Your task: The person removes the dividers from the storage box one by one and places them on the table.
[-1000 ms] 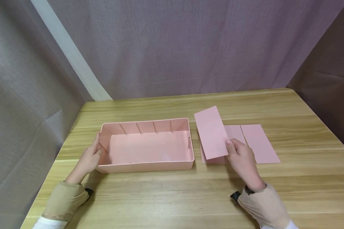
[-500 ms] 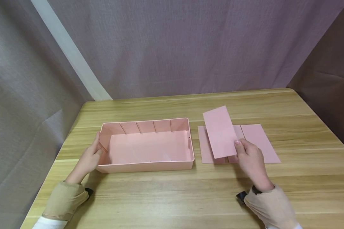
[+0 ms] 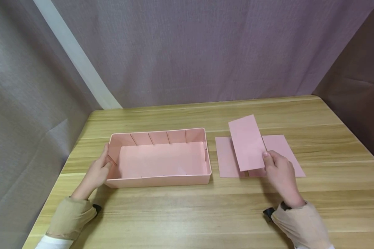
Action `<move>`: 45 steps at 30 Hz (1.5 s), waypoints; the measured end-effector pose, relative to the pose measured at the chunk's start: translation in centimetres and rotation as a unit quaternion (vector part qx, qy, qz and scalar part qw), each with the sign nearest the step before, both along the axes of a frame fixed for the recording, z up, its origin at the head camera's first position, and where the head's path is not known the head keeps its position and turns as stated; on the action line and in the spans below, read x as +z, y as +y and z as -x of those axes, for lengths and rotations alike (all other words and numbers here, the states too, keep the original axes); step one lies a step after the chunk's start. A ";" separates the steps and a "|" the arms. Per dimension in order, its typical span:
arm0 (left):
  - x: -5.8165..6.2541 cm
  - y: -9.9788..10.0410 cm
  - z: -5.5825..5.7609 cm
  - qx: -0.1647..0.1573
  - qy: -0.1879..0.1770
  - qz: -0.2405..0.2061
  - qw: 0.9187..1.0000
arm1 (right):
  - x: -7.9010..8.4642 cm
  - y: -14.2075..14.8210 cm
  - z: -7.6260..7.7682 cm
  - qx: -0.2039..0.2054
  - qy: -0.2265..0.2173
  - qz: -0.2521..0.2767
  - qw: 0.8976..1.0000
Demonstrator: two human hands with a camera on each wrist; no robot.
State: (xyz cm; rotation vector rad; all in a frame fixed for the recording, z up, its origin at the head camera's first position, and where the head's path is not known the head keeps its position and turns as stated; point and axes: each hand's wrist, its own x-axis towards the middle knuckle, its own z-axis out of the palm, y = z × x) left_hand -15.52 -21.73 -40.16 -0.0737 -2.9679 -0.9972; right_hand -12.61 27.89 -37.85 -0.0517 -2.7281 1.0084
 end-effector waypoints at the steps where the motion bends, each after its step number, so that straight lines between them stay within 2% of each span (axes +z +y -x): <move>1: 0.0 0.0 0.0 0.000 0.000 0.000 1.000 | 0.0 0.1 0.0 0.000 0.000 0.000 1.000; 13: 0.1 0.0 0.0 -0.001 -0.001 -0.008 1.000 | 0.1 1.6 0.2 -0.008 0.018 -0.015 1.000; 27: 0.3 0.1 0.0 0.002 -0.009 -0.008 1.000 | 0.1 2.9 0.3 -0.023 -0.011 -0.009 1.000; 45: 0.1 0.0 0.0 -0.004 -0.002 -0.017 1.000 | -0.1 4.0 0.4 -0.042 -0.032 -0.010 0.999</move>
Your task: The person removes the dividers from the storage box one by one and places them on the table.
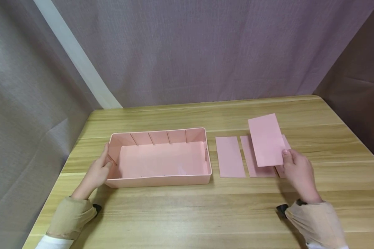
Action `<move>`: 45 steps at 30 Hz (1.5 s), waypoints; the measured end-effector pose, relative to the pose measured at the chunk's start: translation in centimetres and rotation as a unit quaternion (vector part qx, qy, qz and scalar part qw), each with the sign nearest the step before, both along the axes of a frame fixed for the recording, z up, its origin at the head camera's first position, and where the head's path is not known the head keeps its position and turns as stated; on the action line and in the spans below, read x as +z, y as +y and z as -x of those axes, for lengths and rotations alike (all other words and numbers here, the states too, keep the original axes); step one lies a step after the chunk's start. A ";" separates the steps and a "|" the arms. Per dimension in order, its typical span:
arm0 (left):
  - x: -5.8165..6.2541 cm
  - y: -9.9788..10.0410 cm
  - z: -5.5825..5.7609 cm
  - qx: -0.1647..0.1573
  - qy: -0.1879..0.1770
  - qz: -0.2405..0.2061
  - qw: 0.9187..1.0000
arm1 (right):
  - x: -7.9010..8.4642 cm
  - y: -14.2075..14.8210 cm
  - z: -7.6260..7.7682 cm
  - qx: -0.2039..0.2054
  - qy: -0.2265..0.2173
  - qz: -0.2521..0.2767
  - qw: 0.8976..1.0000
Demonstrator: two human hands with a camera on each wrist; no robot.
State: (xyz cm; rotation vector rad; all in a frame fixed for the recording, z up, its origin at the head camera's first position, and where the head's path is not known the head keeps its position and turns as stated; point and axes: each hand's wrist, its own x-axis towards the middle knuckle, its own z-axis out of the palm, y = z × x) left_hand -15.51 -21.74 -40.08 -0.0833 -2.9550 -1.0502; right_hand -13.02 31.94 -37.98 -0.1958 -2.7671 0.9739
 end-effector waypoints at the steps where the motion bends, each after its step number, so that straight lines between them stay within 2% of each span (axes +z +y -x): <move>1: 0.0 0.0 0.0 0.000 0.000 0.000 1.000 | 0.0 0.1 0.0 -0.001 -0.001 0.000 1.000; 7: 0.0 0.0 -0.1 0.001 0.001 0.004 1.000 | -0.2 0.7 0.0 -0.002 0.002 -0.011 1.000; 15: 0.1 0.0 -0.1 0.002 -0.007 0.001 1.000 | -0.3 1.4 -0.1 -0.007 -0.023 -0.009 1.000; 36: 0.0 0.0 -0.1 0.001 -0.004 0.003 1.000 | -0.1 3.2 0.1 -0.009 -0.031 -0.020 0.999; 45: 0.1 0.1 -0.1 0.003 -0.009 0.001 1.000 | -0.3 4.3 0.4 0.001 -0.022 -0.037 0.999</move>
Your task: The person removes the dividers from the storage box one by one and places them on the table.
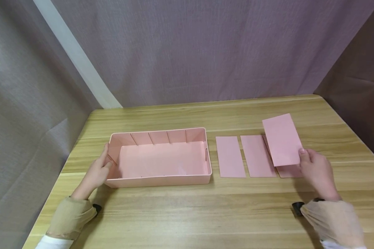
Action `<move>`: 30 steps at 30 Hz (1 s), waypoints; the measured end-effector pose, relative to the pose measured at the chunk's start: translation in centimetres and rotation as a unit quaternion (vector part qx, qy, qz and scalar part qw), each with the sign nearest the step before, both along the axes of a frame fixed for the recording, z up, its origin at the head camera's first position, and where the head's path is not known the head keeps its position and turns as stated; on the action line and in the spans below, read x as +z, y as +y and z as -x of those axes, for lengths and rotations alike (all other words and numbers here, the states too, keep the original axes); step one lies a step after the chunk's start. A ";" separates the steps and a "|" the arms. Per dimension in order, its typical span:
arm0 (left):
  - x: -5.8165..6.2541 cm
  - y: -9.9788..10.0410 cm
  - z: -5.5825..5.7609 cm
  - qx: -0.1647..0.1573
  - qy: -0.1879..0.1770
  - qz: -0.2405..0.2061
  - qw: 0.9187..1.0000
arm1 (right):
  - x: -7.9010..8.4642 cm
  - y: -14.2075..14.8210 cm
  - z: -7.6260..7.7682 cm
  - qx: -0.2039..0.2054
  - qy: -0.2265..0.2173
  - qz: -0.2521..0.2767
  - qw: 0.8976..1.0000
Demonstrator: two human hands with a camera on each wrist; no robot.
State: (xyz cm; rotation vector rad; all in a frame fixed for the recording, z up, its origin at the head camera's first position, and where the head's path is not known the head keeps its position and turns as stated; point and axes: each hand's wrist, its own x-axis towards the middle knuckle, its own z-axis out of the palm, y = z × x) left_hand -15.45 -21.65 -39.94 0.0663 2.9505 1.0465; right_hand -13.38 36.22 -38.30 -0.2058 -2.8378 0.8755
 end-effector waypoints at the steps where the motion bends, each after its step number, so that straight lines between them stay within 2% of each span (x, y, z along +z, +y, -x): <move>1: 0.0 0.0 0.0 0.000 -0.001 0.000 1.000 | 0.0 0.1 0.0 0.001 -0.001 -0.002 1.000; 15: 0.0 0.0 0.0 0.002 -0.007 0.004 1.000 | -0.2 1.7 -0.1 0.012 -0.027 -0.024 0.999; 30: 0.0 0.0 0.1 0.000 -0.006 0.003 1.000 | -0.4 3.3 -0.2 0.037 -0.025 -0.041 0.998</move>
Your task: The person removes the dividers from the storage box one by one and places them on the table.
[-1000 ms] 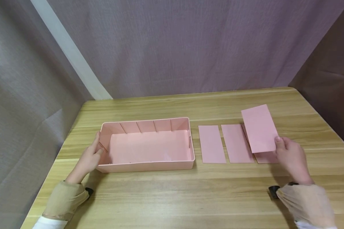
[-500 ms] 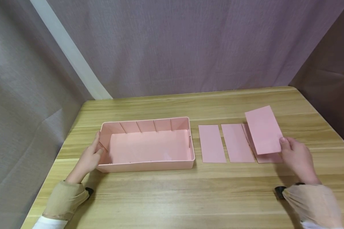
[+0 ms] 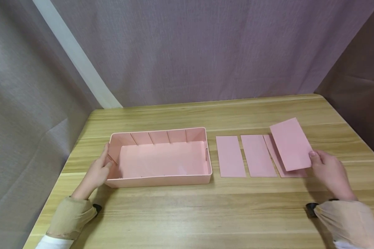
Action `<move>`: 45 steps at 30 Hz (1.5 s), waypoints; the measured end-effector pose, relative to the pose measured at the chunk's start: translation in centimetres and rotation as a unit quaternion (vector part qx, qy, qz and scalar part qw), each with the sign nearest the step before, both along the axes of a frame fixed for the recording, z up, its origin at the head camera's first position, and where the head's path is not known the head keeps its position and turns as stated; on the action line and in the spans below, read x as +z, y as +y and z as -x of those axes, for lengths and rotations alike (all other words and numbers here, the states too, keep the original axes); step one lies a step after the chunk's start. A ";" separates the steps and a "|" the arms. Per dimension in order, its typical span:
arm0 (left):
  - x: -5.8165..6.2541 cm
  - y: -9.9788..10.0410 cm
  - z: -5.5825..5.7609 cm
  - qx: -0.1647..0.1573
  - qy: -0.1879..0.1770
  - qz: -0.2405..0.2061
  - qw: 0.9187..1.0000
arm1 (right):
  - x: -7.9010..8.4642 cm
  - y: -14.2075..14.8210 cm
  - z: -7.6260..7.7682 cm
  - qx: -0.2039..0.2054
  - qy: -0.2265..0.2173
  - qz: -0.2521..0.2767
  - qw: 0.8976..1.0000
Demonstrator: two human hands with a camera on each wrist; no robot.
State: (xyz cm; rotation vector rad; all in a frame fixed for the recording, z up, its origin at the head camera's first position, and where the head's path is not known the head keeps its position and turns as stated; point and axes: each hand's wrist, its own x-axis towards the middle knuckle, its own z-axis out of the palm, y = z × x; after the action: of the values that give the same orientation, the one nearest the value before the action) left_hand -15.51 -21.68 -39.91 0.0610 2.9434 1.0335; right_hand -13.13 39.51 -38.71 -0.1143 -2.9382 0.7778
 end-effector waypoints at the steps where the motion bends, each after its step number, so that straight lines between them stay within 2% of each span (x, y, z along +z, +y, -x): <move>1: 0.0 0.0 0.0 0.000 0.000 0.000 1.000 | 0.0 0.1 0.0 0.000 0.000 0.000 1.000; 22: -0.1 0.0 0.0 0.003 -0.001 0.001 1.000 | -0.2 1.7 -0.1 -0.006 0.010 -0.029 1.000; 28: -0.1 0.0 0.0 0.003 -0.001 -0.001 1.000 | -0.9 3.2 0.4 -0.004 -0.010 -0.027 1.000; 33: -0.1 0.0 0.0 0.003 -0.002 -0.001 1.000 | -2.1 4.8 0.9 -0.020 -0.015 -0.031 0.999; 40: -0.1 -0.1 0.0 0.005 -0.005 -0.001 1.000 | -1.2 4.3 0.6 -0.015 -0.035 -0.030 0.999; 45: -0.1 0.0 0.1 0.006 -0.006 -0.002 1.000 | -1.7 5.0 0.7 -0.028 -0.035 -0.032 0.999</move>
State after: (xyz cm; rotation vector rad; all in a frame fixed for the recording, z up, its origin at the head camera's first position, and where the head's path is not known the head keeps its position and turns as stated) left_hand -15.57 -21.70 -39.97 0.0360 2.9346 1.0387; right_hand -13.80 44.56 -40.38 -0.2213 -3.0073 0.6865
